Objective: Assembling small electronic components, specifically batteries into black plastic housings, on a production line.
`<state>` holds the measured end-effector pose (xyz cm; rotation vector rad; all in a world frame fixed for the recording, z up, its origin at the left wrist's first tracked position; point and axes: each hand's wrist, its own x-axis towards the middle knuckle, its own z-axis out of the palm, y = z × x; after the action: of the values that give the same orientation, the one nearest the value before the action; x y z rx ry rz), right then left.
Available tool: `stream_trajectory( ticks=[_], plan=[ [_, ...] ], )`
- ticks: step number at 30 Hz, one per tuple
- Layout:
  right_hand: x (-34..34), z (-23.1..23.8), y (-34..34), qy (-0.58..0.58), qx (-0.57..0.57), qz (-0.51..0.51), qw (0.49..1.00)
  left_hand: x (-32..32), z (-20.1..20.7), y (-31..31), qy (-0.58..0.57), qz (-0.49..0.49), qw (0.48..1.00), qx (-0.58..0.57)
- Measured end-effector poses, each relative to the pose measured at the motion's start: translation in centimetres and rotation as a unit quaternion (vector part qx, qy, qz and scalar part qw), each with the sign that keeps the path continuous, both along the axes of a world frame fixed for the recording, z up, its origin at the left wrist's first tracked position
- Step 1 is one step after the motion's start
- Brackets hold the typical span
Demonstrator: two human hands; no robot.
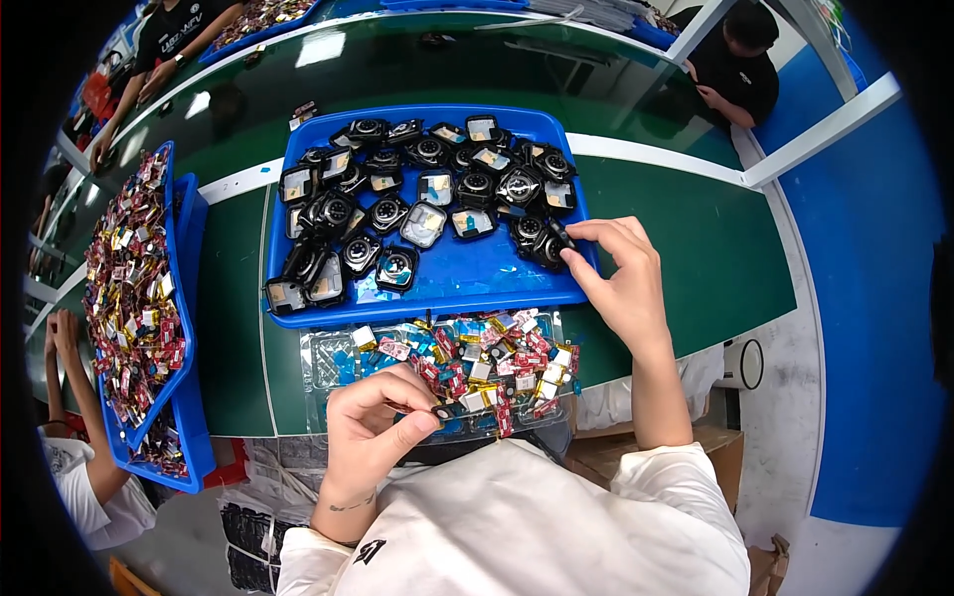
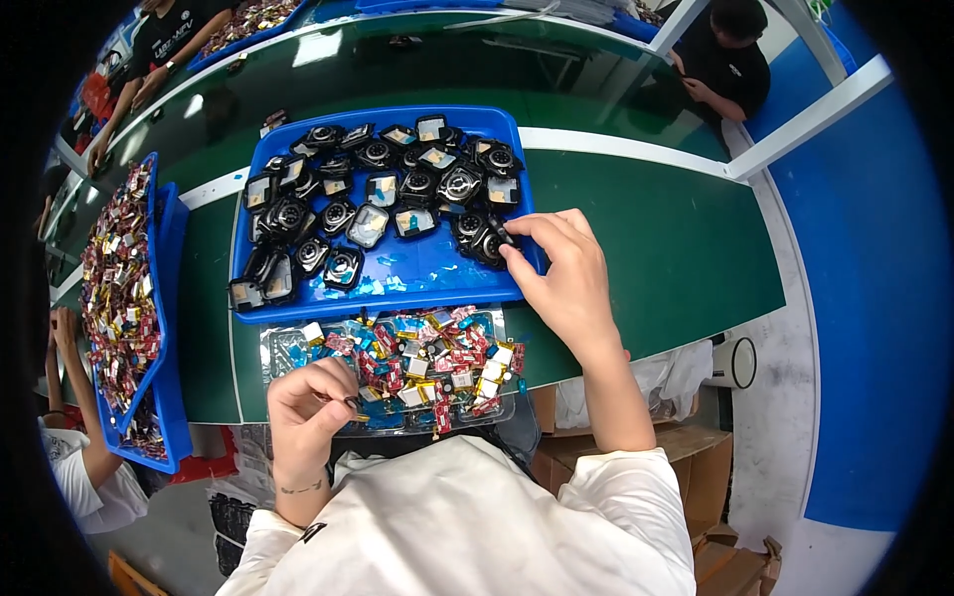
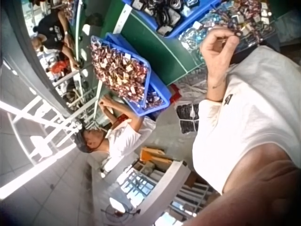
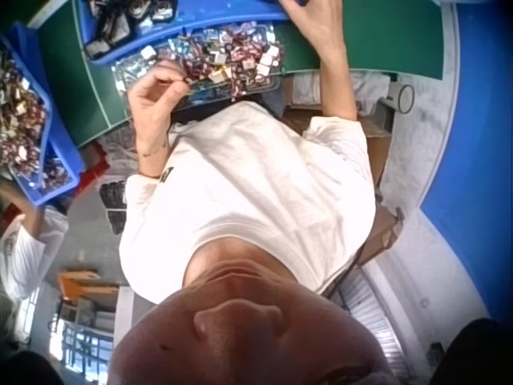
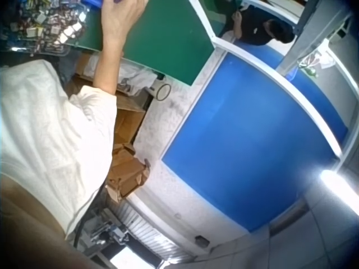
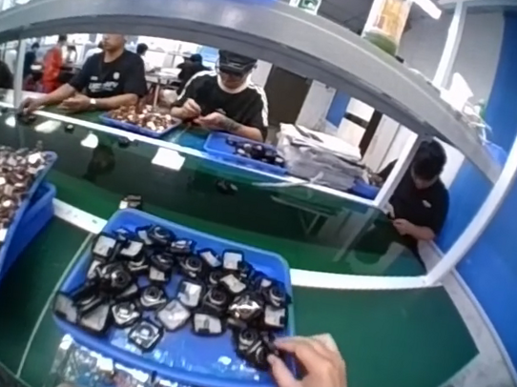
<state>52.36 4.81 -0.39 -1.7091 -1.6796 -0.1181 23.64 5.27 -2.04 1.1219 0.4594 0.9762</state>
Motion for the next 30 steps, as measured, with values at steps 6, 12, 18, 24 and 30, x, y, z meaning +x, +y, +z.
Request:
stream_trajectory(
  ticks=[6, 12, 18, 24, 30],
  plan=[
    [0.3, 0.0, -0.3, 0.197, 0.027, -0.067, 0.978, 0.1, -0.1, -0.1, 0.011, 0.016, 0.999, 0.026],
    [-2.2, 0.9, -1.6, 0.468, -0.031, 0.034, 0.883, 0.7, 1.2, -0.6, 0.049, 0.072, 0.993, -0.078],
    [-6.8, 2.3, -3.7, 0.57, -0.137, 0.166, 0.793, 2.8, 0.7, 0.2, 0.029, 0.149, 0.977, 0.152],
    [-8.2, 0.9, -3.4, 0.614, -0.139, 0.252, 0.735, 2.4, 0.3, 0.0, 0.111, 0.149, 0.942, 0.28],
    [-9.1, 0.7, -3.6, 0.6, -0.118, 0.244, 0.753, 2.5, 0.7, -0.4, 0.167, 0.137, 0.926, 0.308]
  ],
)
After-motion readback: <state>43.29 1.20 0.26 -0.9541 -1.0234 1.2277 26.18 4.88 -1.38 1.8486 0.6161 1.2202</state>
